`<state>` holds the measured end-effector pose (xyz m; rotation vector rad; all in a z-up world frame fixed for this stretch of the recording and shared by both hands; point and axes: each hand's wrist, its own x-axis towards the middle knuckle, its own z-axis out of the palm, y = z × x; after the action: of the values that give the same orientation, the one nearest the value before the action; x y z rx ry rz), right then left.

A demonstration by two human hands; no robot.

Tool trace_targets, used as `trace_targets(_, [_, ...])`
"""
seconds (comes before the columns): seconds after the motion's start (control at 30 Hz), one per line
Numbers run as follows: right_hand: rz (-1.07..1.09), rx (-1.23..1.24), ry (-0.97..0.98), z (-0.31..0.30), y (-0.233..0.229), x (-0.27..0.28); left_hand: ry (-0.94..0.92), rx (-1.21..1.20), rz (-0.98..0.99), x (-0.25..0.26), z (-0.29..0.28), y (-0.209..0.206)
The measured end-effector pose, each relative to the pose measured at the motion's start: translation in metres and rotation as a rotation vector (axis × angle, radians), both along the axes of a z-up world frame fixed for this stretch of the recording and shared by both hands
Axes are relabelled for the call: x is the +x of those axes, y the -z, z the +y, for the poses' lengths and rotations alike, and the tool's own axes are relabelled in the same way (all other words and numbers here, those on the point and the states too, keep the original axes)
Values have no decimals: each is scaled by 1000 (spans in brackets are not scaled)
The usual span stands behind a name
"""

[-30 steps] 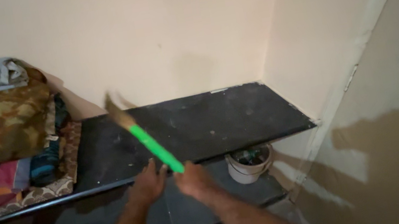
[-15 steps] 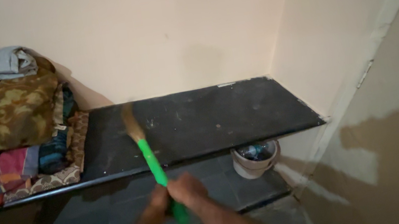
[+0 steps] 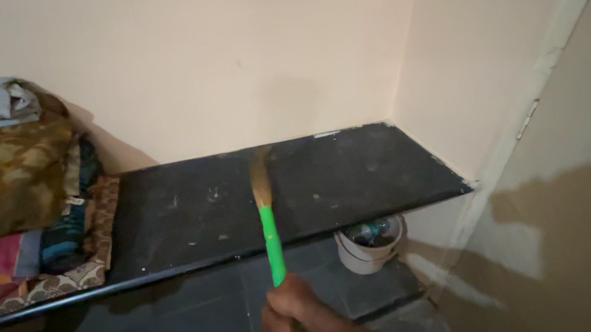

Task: The person moves several bags and a suitcase from a shelf to the floor, then uses a broom to sweep the shelf surface. The person then returns the suitcase to the shelf.

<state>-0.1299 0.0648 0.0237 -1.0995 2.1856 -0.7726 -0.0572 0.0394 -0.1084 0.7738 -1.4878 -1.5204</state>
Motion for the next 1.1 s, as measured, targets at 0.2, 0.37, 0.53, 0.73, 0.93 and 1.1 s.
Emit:
trace_targets(0.2, [-286, 67, -98, 4, -2, 10, -127, 130, -129, -6, 12, 17])
trace_targets(0.37, [-192, 79, -206, 4, 34, 9, -54, 167, -184, -5, 22, 4])
trace_targets(0.53, [-174, 198, -10, -11, 93, -30, 46, 215, -229, -17, 47, -14])
trace_targets(0.73, [-98, 190, 194, 16, 117, -83, 121, 225, -303, -52, 70, -11])
trace_targets(0.93, [-64, 42, 173, 42, 65, -75, 111, 194, -456, -66, 83, 1])
trace_targets(1.1, [12, 92, -42, 61, -38, -38, 181, 91, -602, 13, 21, -42])
